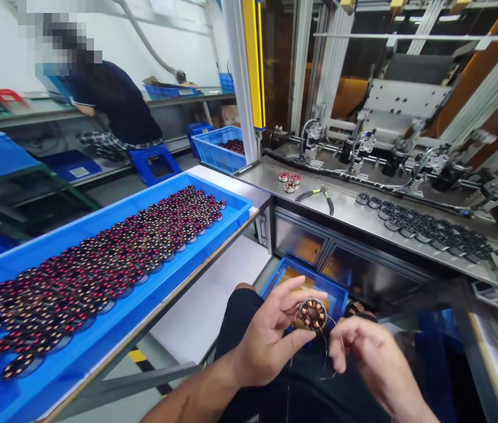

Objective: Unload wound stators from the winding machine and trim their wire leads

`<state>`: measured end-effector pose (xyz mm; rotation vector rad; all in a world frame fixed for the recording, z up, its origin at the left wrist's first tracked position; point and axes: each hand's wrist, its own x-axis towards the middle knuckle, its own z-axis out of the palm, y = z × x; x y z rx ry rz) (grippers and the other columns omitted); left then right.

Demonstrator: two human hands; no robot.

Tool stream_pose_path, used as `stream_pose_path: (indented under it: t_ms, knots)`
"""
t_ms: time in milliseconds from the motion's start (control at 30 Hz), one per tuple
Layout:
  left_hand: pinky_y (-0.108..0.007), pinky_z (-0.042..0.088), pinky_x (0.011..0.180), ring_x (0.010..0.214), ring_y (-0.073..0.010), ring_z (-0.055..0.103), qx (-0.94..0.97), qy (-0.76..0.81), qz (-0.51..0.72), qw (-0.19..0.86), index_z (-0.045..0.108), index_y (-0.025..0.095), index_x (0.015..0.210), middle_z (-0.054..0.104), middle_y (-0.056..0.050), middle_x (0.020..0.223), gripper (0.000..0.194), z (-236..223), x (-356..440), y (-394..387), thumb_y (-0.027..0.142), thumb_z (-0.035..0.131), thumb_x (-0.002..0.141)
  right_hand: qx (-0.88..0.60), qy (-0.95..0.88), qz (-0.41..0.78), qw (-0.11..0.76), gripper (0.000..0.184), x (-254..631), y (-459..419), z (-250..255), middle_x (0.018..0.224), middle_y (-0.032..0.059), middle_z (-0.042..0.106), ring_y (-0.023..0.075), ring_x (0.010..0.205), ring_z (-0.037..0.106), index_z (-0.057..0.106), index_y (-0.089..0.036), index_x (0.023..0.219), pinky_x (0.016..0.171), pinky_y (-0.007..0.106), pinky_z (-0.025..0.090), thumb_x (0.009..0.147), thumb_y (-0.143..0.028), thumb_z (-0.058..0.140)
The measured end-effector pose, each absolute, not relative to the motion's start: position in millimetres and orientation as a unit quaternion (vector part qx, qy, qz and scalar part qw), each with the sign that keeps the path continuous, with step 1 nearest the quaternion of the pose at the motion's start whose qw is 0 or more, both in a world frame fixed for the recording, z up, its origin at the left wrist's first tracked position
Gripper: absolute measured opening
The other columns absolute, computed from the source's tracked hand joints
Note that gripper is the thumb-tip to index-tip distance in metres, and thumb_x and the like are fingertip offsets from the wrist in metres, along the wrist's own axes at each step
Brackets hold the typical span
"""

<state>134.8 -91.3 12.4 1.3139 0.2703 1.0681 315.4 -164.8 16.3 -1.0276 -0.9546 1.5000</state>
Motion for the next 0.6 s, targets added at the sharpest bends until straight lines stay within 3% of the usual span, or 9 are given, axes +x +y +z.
stream_pose_path:
  t_ms: [67,200,333,500,600]
  knots:
    - [-0.024,0.05,0.098,0.112,-0.0141,0.065,0.598,0.118,0.446,0.655,0.037,0.036,0.145,0.063,-0.008,0.136,0.071,10.5,136.6,-92.9,0.002,0.062,0.088,-0.455,-0.413,0.594,0.519,0.043,323.9,-155.8,28.2,0.064,0.0027,0.067,0.0104,0.055,0.058,0.07,-0.016,0.077,0.056,0.023,0.045,0.084,-0.058,0.065]
    - [-0.02,0.052,0.087,0.1,-0.0118,0.066,0.586,0.14,0.46,0.653,0.041,0.037,0.142,0.063,-0.005,0.125,0.083,6.5,145.5,-93.9,-0.002,0.073,0.077,-0.508,-0.425,0.597,0.453,0.041,320.2,-151.2,37.6,0.052,-0.0027,0.056,0.0081,0.05,0.049,0.059,-0.017,0.063,0.054,0.022,0.039,0.087,-0.049,0.067]
    - [-0.017,0.052,0.078,0.085,-0.0078,0.065,0.533,0.143,0.474,0.686,0.048,0.035,0.136,0.063,0.0,0.107,0.082,5.3,149.8,-88.8,0.0,0.08,0.07,-0.476,-0.408,0.625,0.466,0.04,309.8,-159.0,25.3,0.055,-0.0034,0.054,0.0077,0.05,0.047,0.058,-0.017,0.064,0.052,0.022,0.036,0.085,-0.05,0.068]
    - [-0.02,0.053,0.084,0.094,-0.0114,0.067,0.514,0.142,0.458,0.711,0.048,0.033,0.135,0.07,-0.003,0.112,0.077,7.8,141.3,-80.3,0.002,0.08,0.072,-0.472,-0.429,0.653,0.408,0.042,320.1,-166.6,6.6,0.055,-0.003,0.052,0.0091,0.049,0.046,0.056,-0.018,0.062,0.051,0.023,0.036,0.083,-0.052,0.068]
    - [-0.021,0.053,0.089,0.1,-0.0124,0.068,0.563,0.148,0.46,0.67,0.046,0.036,0.138,0.07,-0.003,0.117,0.079,9.3,137.2,-80.0,-0.003,0.075,0.075,-0.519,-0.486,0.59,0.382,0.033,338.9,-162.3,14.9,0.068,-0.001,0.058,0.0121,0.062,0.051,0.062,-0.018,0.074,0.06,0.025,0.04,0.081,-0.049,0.072]
